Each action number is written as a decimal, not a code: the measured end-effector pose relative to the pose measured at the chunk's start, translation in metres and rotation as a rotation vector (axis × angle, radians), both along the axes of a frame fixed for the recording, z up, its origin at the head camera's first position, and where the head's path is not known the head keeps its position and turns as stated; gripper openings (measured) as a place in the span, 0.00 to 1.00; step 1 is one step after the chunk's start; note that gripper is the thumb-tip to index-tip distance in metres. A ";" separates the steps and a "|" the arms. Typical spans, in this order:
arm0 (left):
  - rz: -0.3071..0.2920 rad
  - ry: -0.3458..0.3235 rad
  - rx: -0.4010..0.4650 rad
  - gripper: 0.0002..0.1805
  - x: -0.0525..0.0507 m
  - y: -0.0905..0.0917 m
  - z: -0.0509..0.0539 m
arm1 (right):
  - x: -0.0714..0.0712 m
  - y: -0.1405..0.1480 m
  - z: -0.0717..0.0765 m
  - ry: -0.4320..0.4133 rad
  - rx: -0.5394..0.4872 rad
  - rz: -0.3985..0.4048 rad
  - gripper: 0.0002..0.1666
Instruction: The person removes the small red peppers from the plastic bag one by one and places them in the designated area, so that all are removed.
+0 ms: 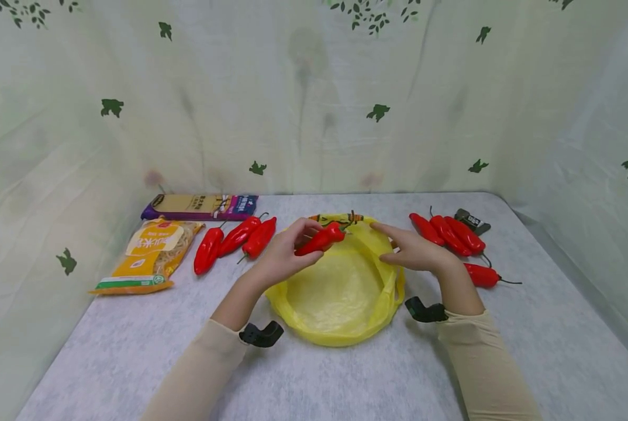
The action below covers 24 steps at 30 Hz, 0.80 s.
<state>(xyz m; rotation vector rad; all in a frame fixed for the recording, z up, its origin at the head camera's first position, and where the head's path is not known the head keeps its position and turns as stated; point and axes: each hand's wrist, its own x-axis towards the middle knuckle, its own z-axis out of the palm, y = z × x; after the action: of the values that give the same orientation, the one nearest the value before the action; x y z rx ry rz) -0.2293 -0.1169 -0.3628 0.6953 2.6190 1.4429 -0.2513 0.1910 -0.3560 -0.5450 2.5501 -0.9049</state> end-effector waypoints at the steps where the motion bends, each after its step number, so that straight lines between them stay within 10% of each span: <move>1: 0.005 0.002 -0.001 0.27 0.002 -0.002 0.001 | 0.000 0.000 0.000 0.000 -0.001 0.003 0.45; 24: 0.111 0.057 -0.156 0.28 0.015 -0.077 0.001 | 0.001 -0.006 -0.002 0.018 0.036 0.001 0.45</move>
<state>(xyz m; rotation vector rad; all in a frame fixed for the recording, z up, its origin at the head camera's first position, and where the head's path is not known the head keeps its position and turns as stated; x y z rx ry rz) -0.2148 -0.1937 -0.3617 0.5904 2.8173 1.2434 -0.2499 0.1852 -0.3585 -0.5465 2.5771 -0.8554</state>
